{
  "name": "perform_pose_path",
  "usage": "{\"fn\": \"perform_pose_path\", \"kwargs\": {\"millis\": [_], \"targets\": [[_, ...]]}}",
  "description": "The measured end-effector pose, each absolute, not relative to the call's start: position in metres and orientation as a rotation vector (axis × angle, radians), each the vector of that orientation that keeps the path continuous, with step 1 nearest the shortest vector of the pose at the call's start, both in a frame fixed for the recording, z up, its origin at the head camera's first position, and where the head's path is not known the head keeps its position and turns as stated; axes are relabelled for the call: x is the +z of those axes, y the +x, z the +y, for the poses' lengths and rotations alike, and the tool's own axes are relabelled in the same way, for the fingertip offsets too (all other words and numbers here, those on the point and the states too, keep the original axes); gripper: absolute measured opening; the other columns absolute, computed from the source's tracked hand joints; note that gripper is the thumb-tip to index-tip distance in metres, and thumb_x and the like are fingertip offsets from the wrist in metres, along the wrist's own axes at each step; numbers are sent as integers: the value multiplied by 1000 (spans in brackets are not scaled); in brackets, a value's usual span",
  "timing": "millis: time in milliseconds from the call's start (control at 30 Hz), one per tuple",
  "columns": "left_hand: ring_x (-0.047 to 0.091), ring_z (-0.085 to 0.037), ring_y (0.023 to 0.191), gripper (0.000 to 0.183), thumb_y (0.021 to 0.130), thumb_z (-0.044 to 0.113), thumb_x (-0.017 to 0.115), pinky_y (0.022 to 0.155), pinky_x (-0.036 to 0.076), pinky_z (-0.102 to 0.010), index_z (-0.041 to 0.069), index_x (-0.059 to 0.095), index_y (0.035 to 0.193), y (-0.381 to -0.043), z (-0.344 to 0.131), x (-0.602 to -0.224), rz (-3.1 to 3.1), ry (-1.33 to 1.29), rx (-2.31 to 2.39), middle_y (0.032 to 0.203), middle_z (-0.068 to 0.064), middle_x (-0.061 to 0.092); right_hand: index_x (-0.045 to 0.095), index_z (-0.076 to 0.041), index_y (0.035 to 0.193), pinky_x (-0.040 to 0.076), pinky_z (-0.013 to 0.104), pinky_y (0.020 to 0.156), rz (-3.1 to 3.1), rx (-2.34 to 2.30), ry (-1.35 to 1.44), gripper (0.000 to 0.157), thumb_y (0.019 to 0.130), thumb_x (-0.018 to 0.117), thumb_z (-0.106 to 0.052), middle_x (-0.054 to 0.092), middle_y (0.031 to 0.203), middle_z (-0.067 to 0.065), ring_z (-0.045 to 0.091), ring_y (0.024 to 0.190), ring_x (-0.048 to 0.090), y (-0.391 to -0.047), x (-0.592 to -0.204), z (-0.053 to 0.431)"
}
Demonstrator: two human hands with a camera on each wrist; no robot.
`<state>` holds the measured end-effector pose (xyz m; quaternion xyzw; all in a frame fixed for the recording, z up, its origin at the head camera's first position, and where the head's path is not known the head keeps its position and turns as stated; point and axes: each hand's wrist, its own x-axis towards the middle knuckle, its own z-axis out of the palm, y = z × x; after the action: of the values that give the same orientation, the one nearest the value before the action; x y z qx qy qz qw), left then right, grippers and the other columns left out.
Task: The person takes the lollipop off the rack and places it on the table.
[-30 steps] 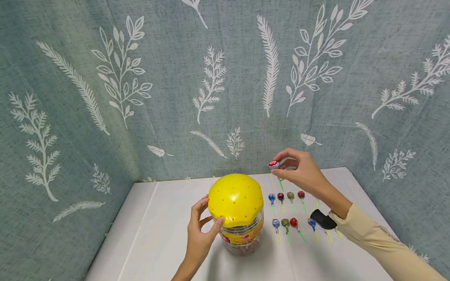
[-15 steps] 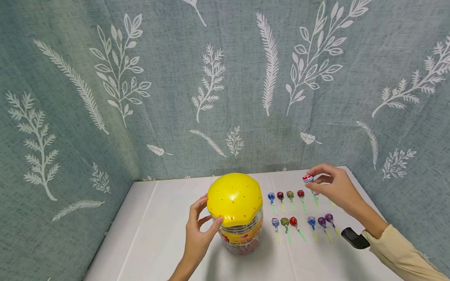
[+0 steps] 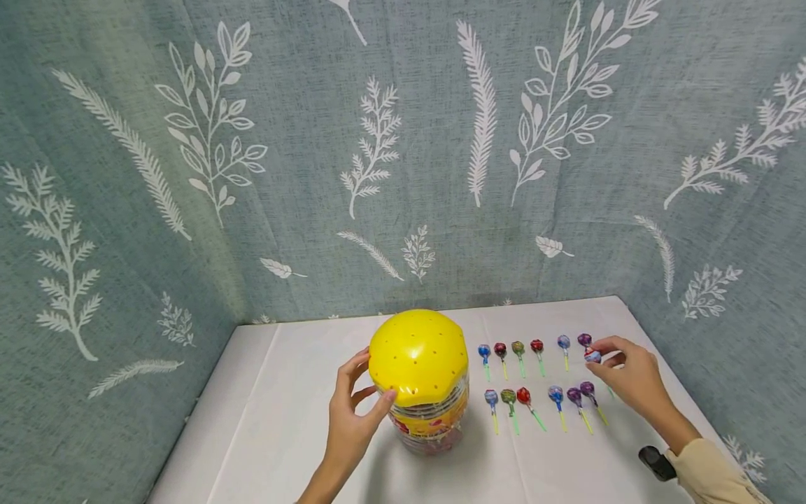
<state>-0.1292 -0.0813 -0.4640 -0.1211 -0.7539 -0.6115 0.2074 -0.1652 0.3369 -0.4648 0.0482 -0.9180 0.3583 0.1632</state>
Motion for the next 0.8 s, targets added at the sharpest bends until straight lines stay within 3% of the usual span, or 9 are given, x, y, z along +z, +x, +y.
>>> {"fn": "perform_pose_path", "kwargs": {"millis": [433, 600, 700, 800], "targets": [[45, -21, 123, 59, 81, 22, 75, 83, 52, -40, 23, 45, 131, -124, -86, -468, -2134, -383, -1679, 140, 4, 44, 65, 4, 90, 41, 25, 50, -2644, 836, -39, 22, 72, 75, -3, 65, 79, 17, -3, 58, 48, -169, -561, 379], [45, -22, 124, 62, 82, 20, 74, 85, 50, -41, 21, 42, 136, -123, -94, -471, -2165, -449, -1659, 141, 1, 43, 63, 6, 92, 42, 31, 54, -2655, 830, -84, 23, 73, 73, -2, 64, 79, 19, 16, 63, 55, -170, -574, 381], [45, -23, 123, 63, 84, 18, 72, 86, 49, -43, 17, 40, 138, -122, -106, -473, -2186, -473, -1609, 141, -1, 43, 59, 10, 98, 46, 42, 58, -2705, 843, -87, 29, 75, 71, -4, 61, 82, 25, 34, 69, 59, -171, -570, 377], [47, -21, 122, 63, 84, 16, 73, 85, 49, -44, 15, 41, 138, -122, -122, -475, -2217, -432, -1498, 138, 0, 46, 54, 13, 106, 48, 53, 62, -2770, 838, -75, 37, 78, 69, -7, 59, 88, 33, 44, 76, 59, -171, -560, 374]]}}
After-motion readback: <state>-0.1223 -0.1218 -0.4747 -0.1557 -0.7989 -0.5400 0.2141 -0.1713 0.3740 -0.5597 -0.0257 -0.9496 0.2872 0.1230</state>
